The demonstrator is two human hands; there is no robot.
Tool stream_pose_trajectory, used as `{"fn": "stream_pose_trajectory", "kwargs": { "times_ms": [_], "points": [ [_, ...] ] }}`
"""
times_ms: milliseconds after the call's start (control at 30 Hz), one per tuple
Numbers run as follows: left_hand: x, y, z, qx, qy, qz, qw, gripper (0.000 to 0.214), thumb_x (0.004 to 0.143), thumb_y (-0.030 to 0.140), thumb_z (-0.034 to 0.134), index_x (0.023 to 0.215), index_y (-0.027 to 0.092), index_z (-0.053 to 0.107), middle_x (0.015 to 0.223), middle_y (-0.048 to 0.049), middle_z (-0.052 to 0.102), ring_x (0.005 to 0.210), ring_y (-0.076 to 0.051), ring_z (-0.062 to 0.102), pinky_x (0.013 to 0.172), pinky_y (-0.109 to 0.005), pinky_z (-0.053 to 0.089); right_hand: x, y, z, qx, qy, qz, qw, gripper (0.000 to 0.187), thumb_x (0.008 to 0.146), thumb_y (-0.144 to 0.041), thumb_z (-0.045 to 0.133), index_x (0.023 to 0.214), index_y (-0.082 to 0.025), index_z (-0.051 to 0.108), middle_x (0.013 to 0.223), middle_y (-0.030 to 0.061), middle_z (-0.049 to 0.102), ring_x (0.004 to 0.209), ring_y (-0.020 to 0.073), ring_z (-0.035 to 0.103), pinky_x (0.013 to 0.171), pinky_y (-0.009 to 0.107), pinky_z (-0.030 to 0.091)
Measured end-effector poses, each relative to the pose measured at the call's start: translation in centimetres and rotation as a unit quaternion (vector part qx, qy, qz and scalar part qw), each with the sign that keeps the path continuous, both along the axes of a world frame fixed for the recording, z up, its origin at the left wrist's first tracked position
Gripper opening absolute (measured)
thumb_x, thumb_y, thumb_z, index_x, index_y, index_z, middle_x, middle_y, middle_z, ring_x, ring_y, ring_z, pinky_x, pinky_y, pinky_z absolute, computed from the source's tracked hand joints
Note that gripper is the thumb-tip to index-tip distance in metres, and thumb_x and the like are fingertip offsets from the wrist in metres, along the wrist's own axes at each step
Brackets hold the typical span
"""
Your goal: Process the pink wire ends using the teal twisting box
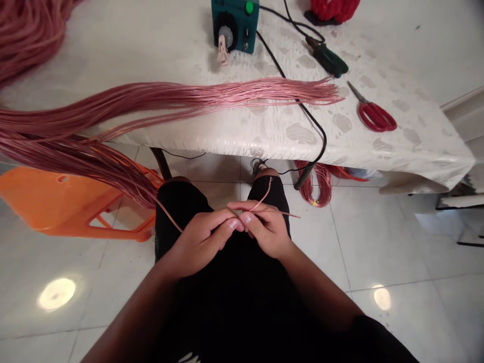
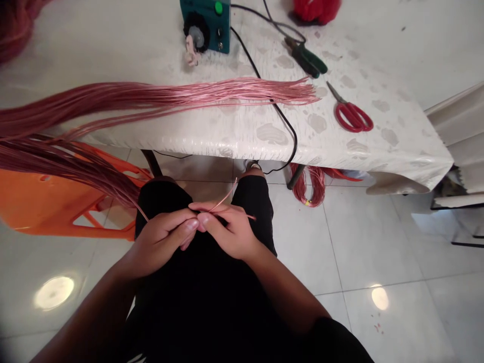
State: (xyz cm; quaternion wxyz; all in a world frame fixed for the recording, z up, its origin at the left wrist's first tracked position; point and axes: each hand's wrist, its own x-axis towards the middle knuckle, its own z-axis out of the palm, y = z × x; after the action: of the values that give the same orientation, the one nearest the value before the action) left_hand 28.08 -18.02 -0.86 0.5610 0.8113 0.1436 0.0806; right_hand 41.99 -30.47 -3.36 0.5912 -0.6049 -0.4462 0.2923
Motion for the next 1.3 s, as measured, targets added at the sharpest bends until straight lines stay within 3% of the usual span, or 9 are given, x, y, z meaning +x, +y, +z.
{"fn": "stream_pose_trajectory", "kwargs": {
  "times_ms": [200,367,500,600,767,933,1067,1200,1300],
  "points": [
    [-0.7,0.7,-0.3,-0.023,0.025,-0.031,0.999,0.028,0.104,0.030,0.043,0.089,0.021,0.065,0.058,0.0074,0.054,0.052,-0.008,0.052,0.055,-0.020,0.041,1.0,-0.5,0.6,0.004,0.061,-0.007,0.998,0.042,0.105,-0.044,0.047,0.100,-0.020,0.080,0.059,-0.0028,0.054,0.052,0.0103,0.052,0.059,0.027,0.049],
    [-1.4,2.3,0.0,-0.013,0.070,-0.052,0.996,0.032,0.105,0.034,0.042,0.091,0.021,0.068,0.060,0.0063,0.056,0.056,-0.009,0.055,0.057,-0.020,0.041,2.1,-0.9,1.0,-0.002,0.140,-0.059,0.988,0.043,0.105,-0.046,0.046,0.099,-0.018,0.078,0.054,-0.0042,0.053,0.048,0.0097,0.050,0.054,0.027,0.044],
    [-1.2,2.3,0.3,-0.012,0.085,-0.063,0.994,0.030,0.104,0.035,0.046,0.094,0.022,0.071,0.065,0.0058,0.061,0.064,-0.009,0.060,0.062,-0.020,0.043,2.1,-1.0,1.2,0.003,0.127,-0.063,0.990,0.040,0.106,-0.042,0.046,0.097,-0.019,0.078,0.056,-0.0044,0.054,0.048,0.0086,0.049,0.054,0.026,0.042],
    [-0.5,1.5,0.5,-0.026,0.068,-0.039,0.997,0.028,0.103,0.033,0.046,0.098,0.022,0.071,0.066,0.0061,0.063,0.064,-0.009,0.060,0.063,-0.020,0.045,1.5,-0.9,1.4,-0.003,0.129,-0.058,0.990,0.038,0.106,-0.041,0.047,0.099,-0.020,0.078,0.057,-0.0045,0.054,0.048,0.0079,0.050,0.052,0.025,0.042],
    [0.8,-0.2,0.9,-0.020,0.008,0.006,1.000,0.033,0.103,0.029,0.047,0.083,0.019,0.070,0.061,0.0060,0.061,0.058,-0.007,0.058,0.060,-0.019,0.044,1.6,-0.9,1.3,0.031,0.135,-0.037,0.990,0.032,0.105,-0.040,0.049,0.110,-0.022,0.075,0.061,-0.0047,0.054,0.048,0.0081,0.050,0.054,0.025,0.043],
    [1.4,-1.2,0.8,-0.068,-0.055,0.108,0.990,0.022,0.101,0.026,0.052,0.106,0.021,0.074,0.061,0.0075,0.061,0.056,-0.007,0.058,0.059,-0.018,0.047,2.4,-1.4,-0.2,0.092,0.112,-0.054,0.988,0.039,0.102,-0.046,0.050,0.131,-0.024,0.064,0.068,-0.0040,0.053,0.049,0.0100,0.048,0.049,0.027,0.040],
    [1.6,-1.5,0.7,-0.081,-0.069,0.164,0.981,0.018,0.100,0.026,0.056,0.106,0.021,0.072,0.065,0.0069,0.062,0.061,-0.007,0.060,0.063,-0.019,0.049,1.1,-1.5,-0.8,0.077,-0.049,-0.082,0.992,0.032,0.099,-0.034,0.057,0.128,-0.026,0.066,0.080,0.0004,0.055,0.072,0.0155,0.056,0.070,0.033,0.051],
    [1.7,-1.7,0.8,-0.028,-0.050,0.071,0.996,0.033,0.103,0.024,0.047,0.072,0.018,0.060,0.065,0.0053,0.056,0.061,-0.007,0.054,0.062,-0.020,0.043,-0.2,-0.8,-0.1,0.078,-0.115,-0.104,0.985,0.033,0.100,-0.029,0.054,0.130,-0.029,0.066,0.107,0.0063,0.056,0.099,0.0197,0.059,0.089,0.038,0.054],
    [1.7,-1.7,0.5,0.010,-0.052,0.035,0.998,0.032,0.101,0.021,0.050,0.070,0.018,0.056,0.067,0.0050,0.057,0.064,-0.007,0.054,0.064,-0.021,0.043,-0.1,-0.3,0.5,0.054,-0.107,-0.081,0.989,0.032,0.104,-0.028,0.046,0.126,-0.027,0.069,0.119,0.0080,0.057,0.113,0.0210,0.059,0.101,0.041,0.050]
  ]
}}
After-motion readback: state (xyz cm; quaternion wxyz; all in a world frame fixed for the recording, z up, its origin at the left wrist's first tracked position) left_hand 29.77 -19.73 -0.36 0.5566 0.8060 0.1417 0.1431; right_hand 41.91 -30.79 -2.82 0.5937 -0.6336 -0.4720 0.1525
